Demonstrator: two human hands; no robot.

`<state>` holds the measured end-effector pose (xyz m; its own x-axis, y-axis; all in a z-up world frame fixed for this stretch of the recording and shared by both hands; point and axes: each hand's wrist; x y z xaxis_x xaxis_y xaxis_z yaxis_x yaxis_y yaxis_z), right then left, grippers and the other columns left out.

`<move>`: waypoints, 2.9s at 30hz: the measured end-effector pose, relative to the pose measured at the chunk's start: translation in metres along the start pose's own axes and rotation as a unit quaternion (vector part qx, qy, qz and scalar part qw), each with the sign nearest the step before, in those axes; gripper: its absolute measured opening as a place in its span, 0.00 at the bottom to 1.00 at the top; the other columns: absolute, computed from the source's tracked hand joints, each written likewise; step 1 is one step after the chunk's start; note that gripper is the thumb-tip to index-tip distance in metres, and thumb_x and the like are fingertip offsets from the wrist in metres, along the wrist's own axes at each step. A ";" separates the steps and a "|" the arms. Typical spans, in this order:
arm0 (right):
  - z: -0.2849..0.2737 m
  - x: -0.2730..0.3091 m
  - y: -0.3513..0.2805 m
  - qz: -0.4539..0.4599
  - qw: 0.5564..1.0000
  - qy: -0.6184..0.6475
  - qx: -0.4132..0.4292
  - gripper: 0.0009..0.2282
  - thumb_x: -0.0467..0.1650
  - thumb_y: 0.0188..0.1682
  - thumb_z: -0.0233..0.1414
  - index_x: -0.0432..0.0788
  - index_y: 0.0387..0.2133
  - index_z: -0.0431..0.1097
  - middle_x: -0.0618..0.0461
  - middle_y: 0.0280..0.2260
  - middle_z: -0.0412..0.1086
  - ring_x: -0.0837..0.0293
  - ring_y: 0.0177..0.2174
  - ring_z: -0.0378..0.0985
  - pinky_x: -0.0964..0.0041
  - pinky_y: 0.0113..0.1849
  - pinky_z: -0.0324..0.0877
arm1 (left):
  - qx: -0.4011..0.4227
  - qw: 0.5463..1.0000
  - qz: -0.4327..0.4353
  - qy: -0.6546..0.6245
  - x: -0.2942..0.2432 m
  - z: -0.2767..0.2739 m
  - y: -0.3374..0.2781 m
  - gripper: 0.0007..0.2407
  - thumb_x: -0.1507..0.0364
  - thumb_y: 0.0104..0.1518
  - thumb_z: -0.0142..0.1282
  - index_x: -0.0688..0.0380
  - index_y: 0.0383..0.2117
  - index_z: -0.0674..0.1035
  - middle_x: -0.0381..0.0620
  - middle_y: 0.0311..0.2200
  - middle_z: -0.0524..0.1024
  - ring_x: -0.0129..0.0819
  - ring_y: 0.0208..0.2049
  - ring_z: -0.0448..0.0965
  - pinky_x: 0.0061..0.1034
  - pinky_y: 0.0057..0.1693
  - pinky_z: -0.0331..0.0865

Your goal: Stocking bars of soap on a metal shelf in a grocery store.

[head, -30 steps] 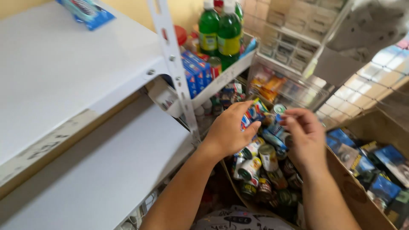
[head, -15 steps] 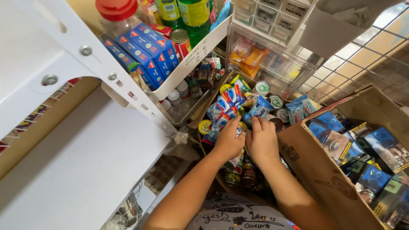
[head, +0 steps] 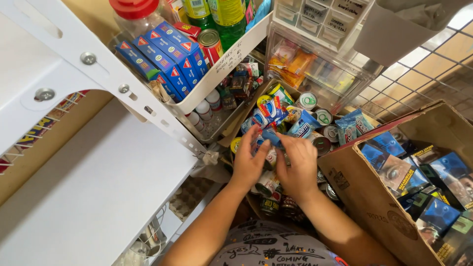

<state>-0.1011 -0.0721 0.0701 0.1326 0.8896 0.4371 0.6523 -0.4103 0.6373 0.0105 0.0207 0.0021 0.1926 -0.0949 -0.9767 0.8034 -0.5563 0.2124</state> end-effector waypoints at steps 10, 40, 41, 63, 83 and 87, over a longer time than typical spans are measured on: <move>0.040 -0.027 -0.038 0.260 0.779 0.565 0.081 0.12 0.25 0.52 0.54 0.39 0.49 0.69 0.58 0.42 0.75 0.68 0.42 0.75 0.73 0.45 0.69 | 0.005 0.970 -0.114 -0.213 -0.012 -0.018 -0.024 0.11 0.72 0.60 0.63 0.64 0.45 0.80 0.37 0.38 0.79 0.21 0.38 0.76 0.17 0.46 0.70; 0.027 0.003 -0.027 0.304 0.774 0.532 0.157 0.12 0.31 0.53 0.53 0.40 0.48 0.73 0.62 0.41 0.76 0.71 0.39 0.75 0.75 0.43 0.69 | -0.110 0.890 -0.194 -0.397 -0.026 -0.047 -0.034 0.08 0.72 0.59 0.59 0.58 0.41 0.76 0.41 0.35 0.79 0.27 0.36 0.80 0.27 0.44 0.77; 0.029 -0.001 -0.030 0.350 0.730 0.563 0.167 0.13 0.32 0.53 0.52 0.40 0.48 0.73 0.61 0.39 0.77 0.69 0.38 0.76 0.73 0.41 0.70 | -0.146 0.874 -0.188 -0.424 -0.022 -0.049 -0.032 0.09 0.71 0.60 0.58 0.57 0.42 0.74 0.42 0.37 0.78 0.30 0.37 0.80 0.31 0.45 0.78; 0.034 -0.032 -0.046 0.330 0.674 0.659 0.060 0.01 0.26 0.55 0.54 0.43 0.38 0.70 0.60 0.31 0.69 0.68 0.29 0.69 0.71 0.32 0.65 | -0.167 0.851 -0.220 -0.446 -0.027 -0.033 -0.033 0.06 0.70 0.60 0.61 0.53 0.39 0.76 0.39 0.35 0.78 0.30 0.35 0.80 0.32 0.40 0.78; 0.016 -0.019 -0.031 0.352 0.639 0.679 0.080 0.09 0.28 0.54 0.55 0.40 0.47 0.75 0.53 0.40 0.75 0.61 0.38 0.75 0.62 0.38 0.71 | -0.057 0.932 -0.125 -0.337 -0.056 -0.038 -0.043 0.10 0.72 0.59 0.63 0.60 0.45 0.80 0.39 0.36 0.77 0.23 0.35 0.75 0.20 0.41 0.70; 0.007 -0.013 -0.023 0.369 0.622 0.686 0.083 0.08 0.28 0.54 0.54 0.40 0.45 0.74 0.51 0.40 0.75 0.59 0.38 0.76 0.61 0.38 0.71 | -0.009 0.954 -0.126 -0.273 -0.063 -0.036 -0.044 0.11 0.74 0.55 0.66 0.61 0.43 0.82 0.38 0.35 0.80 0.19 0.33 0.76 0.14 0.42 0.70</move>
<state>-0.1126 -0.0730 0.0447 -0.2454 -0.5836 0.7740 0.8750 -0.4770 -0.0822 -0.0170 0.0806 0.0555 -0.3261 -0.3775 -0.8667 0.7954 -0.6051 -0.0357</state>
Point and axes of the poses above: each hand's wrist, its own y-axis towards the middle knuckle, its own z-axis out of the palm, x = y × z
